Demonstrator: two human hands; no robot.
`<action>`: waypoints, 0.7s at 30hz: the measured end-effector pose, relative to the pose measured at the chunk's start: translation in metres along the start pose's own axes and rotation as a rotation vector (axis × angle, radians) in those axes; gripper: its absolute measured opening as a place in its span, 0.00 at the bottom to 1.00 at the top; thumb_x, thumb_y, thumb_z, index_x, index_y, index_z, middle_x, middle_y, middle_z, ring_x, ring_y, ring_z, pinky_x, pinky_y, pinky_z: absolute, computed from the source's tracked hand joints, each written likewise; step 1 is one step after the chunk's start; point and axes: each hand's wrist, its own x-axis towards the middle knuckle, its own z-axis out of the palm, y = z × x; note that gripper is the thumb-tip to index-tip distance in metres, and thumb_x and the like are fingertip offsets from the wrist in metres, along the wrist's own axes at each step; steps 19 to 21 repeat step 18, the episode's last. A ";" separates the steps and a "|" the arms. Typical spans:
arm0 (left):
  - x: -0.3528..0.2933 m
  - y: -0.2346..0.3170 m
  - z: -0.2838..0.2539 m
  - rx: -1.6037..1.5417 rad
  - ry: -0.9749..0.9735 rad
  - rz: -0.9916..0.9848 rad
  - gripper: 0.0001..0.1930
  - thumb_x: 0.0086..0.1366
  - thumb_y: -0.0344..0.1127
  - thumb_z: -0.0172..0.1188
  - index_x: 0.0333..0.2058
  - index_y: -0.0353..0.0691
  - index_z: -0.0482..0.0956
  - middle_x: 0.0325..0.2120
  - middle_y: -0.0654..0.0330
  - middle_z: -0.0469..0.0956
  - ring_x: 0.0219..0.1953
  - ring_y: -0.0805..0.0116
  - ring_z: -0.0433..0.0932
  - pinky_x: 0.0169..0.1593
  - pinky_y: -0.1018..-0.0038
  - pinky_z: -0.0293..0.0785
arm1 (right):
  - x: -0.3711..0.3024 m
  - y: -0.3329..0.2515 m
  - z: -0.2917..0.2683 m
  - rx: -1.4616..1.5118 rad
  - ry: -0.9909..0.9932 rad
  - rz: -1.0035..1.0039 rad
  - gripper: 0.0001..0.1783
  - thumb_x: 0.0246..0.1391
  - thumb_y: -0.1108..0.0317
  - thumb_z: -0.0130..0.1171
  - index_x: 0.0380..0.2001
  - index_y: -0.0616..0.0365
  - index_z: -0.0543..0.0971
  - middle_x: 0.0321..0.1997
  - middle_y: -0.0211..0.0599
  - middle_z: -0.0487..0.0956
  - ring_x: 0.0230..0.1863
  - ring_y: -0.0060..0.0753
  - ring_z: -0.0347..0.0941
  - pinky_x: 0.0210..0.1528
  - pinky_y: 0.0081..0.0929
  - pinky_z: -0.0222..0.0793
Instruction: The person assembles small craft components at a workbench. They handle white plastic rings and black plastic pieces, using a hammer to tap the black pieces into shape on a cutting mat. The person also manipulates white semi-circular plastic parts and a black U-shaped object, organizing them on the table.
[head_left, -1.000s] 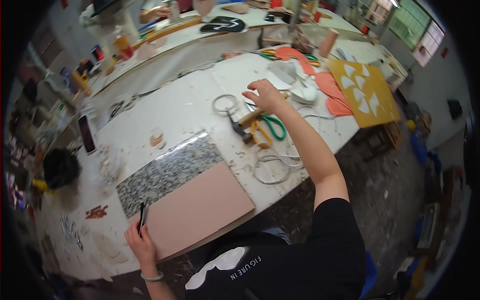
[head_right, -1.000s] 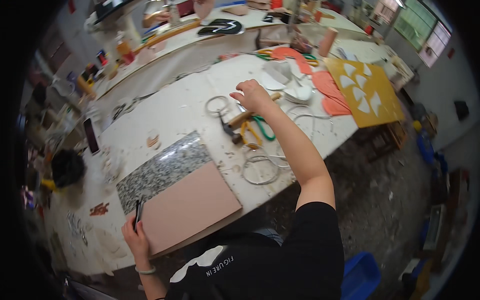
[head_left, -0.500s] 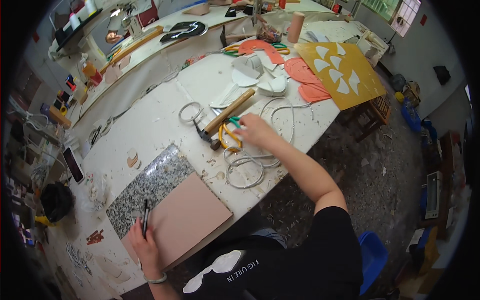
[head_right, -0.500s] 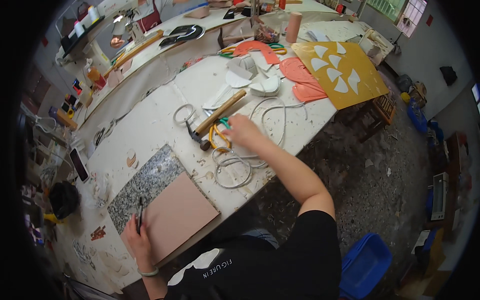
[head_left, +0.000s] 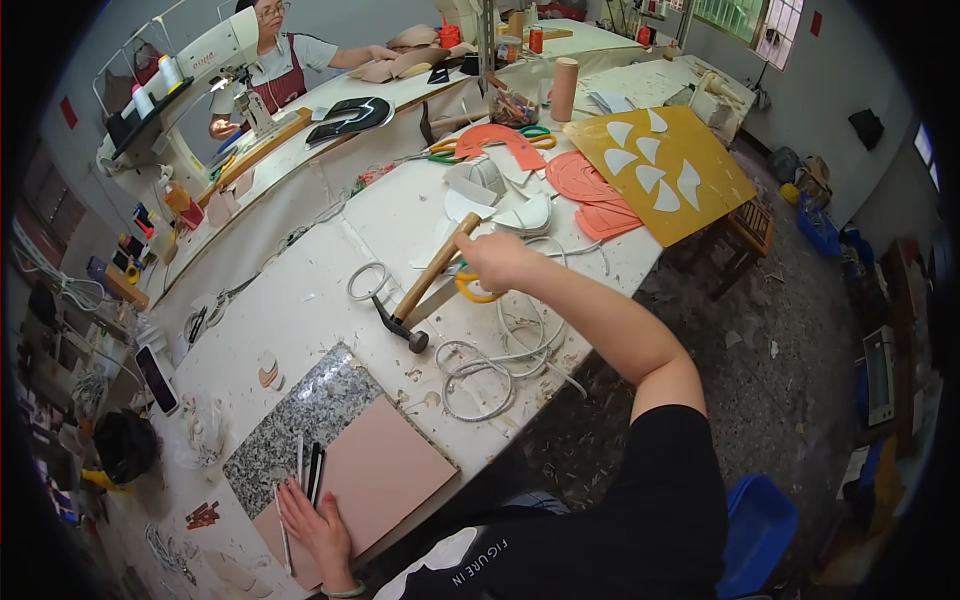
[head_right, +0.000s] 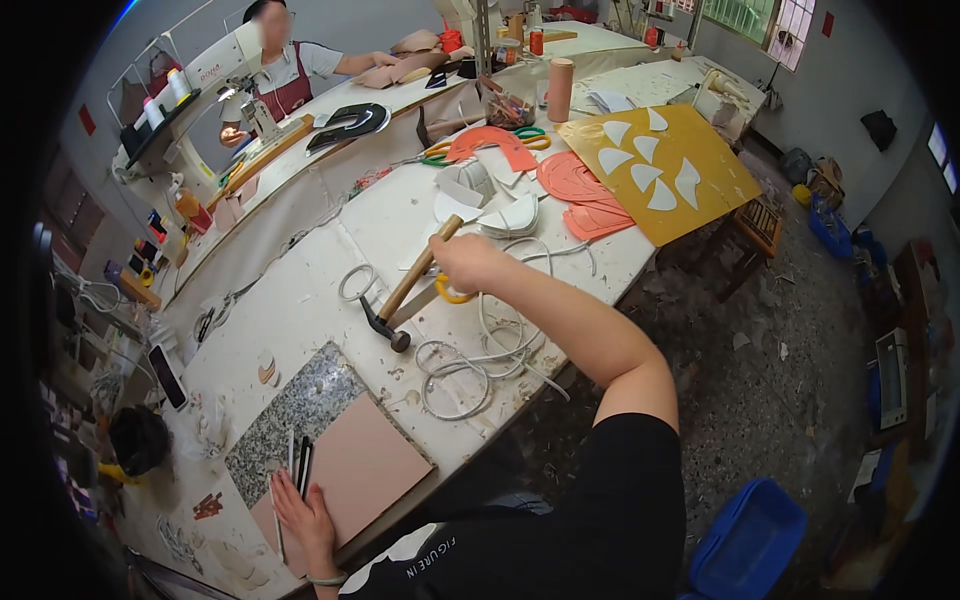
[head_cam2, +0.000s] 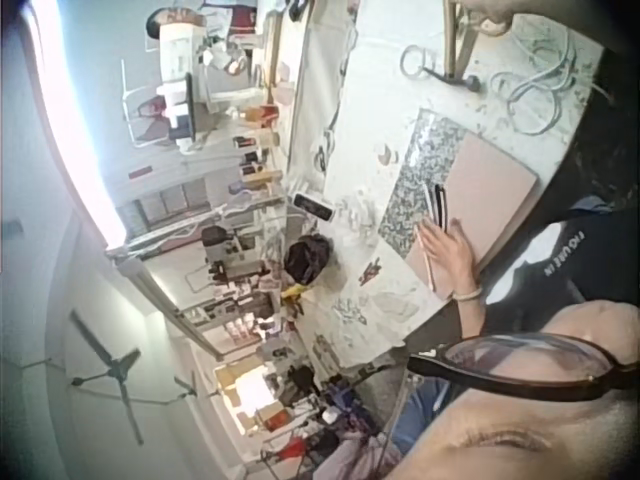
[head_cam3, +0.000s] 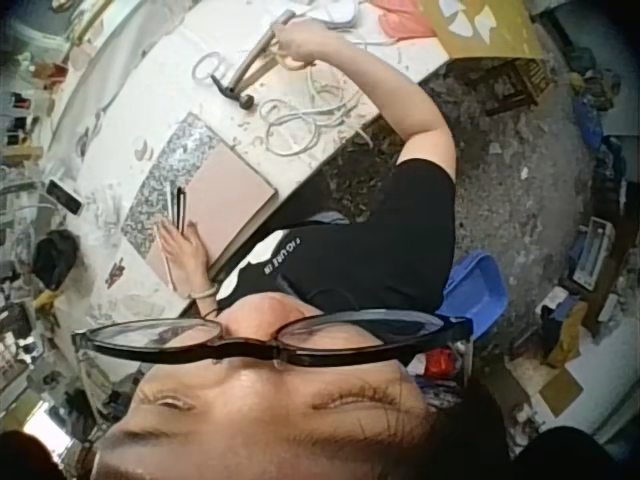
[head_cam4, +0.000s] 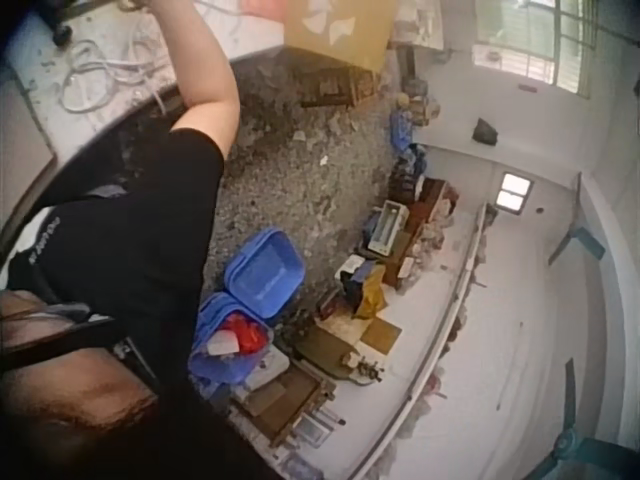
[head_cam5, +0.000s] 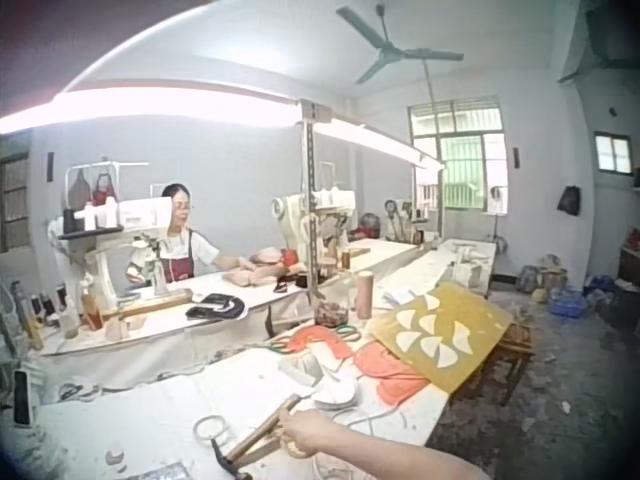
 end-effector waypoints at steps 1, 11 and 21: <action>0.000 0.000 0.002 -0.001 0.025 0.007 0.36 0.70 0.53 0.50 0.68 0.38 0.54 0.68 0.44 0.53 0.70 0.47 0.49 0.70 0.49 0.40 | -0.006 0.006 -0.006 -0.069 0.017 -0.012 0.32 0.43 0.70 0.66 0.53 0.62 0.67 0.39 0.50 0.82 0.43 0.48 0.80 0.42 0.42 0.77; -0.003 0.008 -0.003 -0.017 0.307 -0.022 0.38 0.65 0.51 0.58 0.67 0.38 0.57 0.68 0.44 0.52 0.70 0.41 0.45 0.68 0.45 0.41 | -0.100 0.051 -0.011 0.006 0.633 -0.094 0.47 0.37 0.47 0.76 0.58 0.60 0.70 0.41 0.45 0.77 0.40 0.42 0.78 0.39 0.36 0.73; 0.005 -0.017 0.017 0.062 0.014 -0.163 0.44 0.62 0.59 0.58 0.68 0.39 0.54 0.69 0.46 0.51 0.71 0.41 0.46 0.68 0.43 0.42 | -0.079 -0.071 0.091 0.840 0.475 -0.231 0.29 0.48 0.61 0.69 0.53 0.61 0.76 0.40 0.53 0.82 0.42 0.51 0.81 0.48 0.35 0.75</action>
